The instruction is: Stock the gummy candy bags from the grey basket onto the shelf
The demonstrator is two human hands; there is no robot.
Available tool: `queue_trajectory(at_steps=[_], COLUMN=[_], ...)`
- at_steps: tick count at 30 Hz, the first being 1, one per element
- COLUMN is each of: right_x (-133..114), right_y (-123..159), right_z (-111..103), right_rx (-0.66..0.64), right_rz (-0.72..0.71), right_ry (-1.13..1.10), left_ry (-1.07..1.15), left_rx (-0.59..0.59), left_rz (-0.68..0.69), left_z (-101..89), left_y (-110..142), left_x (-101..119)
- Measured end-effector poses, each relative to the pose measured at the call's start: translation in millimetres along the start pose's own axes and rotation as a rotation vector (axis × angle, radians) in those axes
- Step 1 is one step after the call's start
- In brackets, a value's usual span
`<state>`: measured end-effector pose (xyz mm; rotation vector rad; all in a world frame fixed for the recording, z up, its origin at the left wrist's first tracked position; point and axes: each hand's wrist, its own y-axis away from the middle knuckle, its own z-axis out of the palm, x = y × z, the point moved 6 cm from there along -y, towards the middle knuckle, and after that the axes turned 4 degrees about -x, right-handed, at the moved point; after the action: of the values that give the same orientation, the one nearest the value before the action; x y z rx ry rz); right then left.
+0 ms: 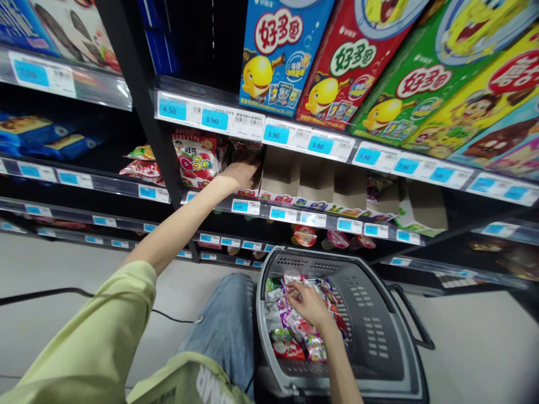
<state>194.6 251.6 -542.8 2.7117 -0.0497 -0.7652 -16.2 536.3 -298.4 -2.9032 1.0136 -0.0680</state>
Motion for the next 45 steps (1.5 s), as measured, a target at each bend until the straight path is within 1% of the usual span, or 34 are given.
queue_trajectory(at_steps=[1, 3, 5, 6, 7, 9, 12, 16, 20, 22, 26, 29, 31, 33, 36, 38, 42, 45], right_x=[0, -1, -1, 0, 0, 0, 1, 1, 1, 0, -1, 0, 3, 6, 9, 10, 11, 11], right_y=[0, 1, 1, 2, 2, 3, 3, 3, 4, 5, 6, 5, 3, 2, 1, 1, 1, 0], right_z=[0, -1, -2, -2, -2, -2, -2, -1, -2, -3, -4, -3, -1, 2, 5, 6, 7, 7], right_rx=[0.003, 0.005, 0.004, 0.001, -0.002, -0.004, -0.009, -0.011, -0.007, -0.008, -0.004, -0.008, -0.015, -0.027, -0.045, -0.049, -0.056, -0.073], right_rz=[0.0, -0.003, -0.001, 0.003, 0.006, 0.011, 0.013, 0.009, 0.007, 0.01, 0.009, 0.009, 0.018, 0.028, 0.031, 0.033, 0.048, 0.061], right_ry=[0.001, -0.002, -0.005, -0.006, -0.005, -0.002, -0.003, 0.002, 0.016, 0.02, 0.029, 0.045, 0.059, 0.067, 0.053, 0.048, 0.073, 0.09], left_ry=[-0.01, -0.06, -0.115, -0.125, -0.118, -0.066, 0.029, 0.075, 0.054, 0.041, -0.014, -0.04, -0.05, -0.056, -0.045, -0.043, -0.027, -0.008], left_rx=[0.016, 0.09, 0.169, 0.181, 0.171, 0.104, -0.013, -0.035, -0.088, -0.058, 0.099, 0.135, 0.152, 0.107, -0.054, -0.128, -0.183, -0.158], left_rz=[-0.002, -0.02, -0.058, -0.083, -0.107, -0.137, -0.119, -0.056, -0.034, -0.037, -0.092, -0.159, -0.175, -0.167, -0.135, -0.113, -0.086, -0.104], left_z=[-1.6, -7.5, -13.4, -14.5, -14.1, -9.7, -0.4, 4.6, 8.9, 6.0, -8.4, -14.3, -15.9, -12.2, 0.7, 6.8, 10.7, 8.2], left_y=[0, 2, 4, 5, 5, 3, 0, -4, -4, -2, 5, 9, 10, 8, 4, 1, -4, -5], left_x=[1, 4, 6, 6, 5, 0, -8, -16, -14, -11, -4, -5, -7, -8, -11, -11, -12, -14])
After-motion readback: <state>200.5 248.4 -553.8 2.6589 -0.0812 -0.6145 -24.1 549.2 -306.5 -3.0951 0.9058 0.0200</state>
